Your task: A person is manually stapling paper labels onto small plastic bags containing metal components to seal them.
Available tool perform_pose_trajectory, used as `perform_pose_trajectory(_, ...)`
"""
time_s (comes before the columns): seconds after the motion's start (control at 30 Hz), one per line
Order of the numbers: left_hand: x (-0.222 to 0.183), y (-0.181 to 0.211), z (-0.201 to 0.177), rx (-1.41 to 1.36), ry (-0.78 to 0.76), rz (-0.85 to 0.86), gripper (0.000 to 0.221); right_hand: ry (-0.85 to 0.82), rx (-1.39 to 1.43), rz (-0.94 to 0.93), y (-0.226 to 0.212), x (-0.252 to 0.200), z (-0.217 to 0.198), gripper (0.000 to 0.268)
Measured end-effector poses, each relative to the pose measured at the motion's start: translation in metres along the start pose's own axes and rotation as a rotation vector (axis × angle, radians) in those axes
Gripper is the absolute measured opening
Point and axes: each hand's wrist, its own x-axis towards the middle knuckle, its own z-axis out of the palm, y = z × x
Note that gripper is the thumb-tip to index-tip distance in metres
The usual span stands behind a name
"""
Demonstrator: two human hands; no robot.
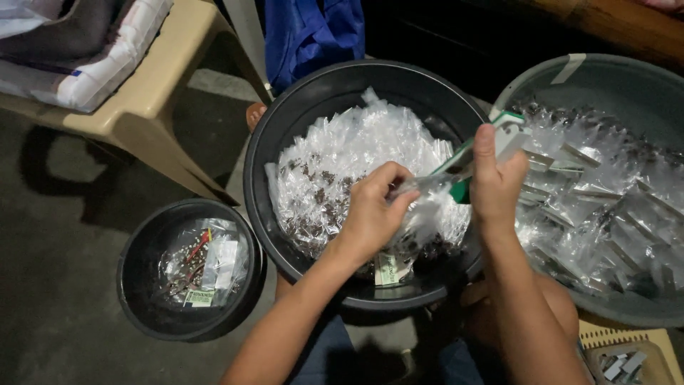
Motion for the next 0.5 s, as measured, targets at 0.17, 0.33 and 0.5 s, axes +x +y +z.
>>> perform_pose_trajectory(0.17,-0.001,0.012,-0.011,0.034,0.017,-0.06,0.025,0.27,0.044,0.026,0.043,0.013,-0.013,0.058)
perform_pose_trajectory(0.33,-0.002,0.008,0.014,-0.016,-0.022,-0.037,0.027,-0.124,0.003,-0.038,-0.006,-0.004,-0.003,0.042)
perform_pose_trajectory(0.5,-0.012,0.007,0.025,-0.012,-0.056,-0.06,0.025,-0.052,0.054,-0.005,0.018,-0.006,0.011,0.038)
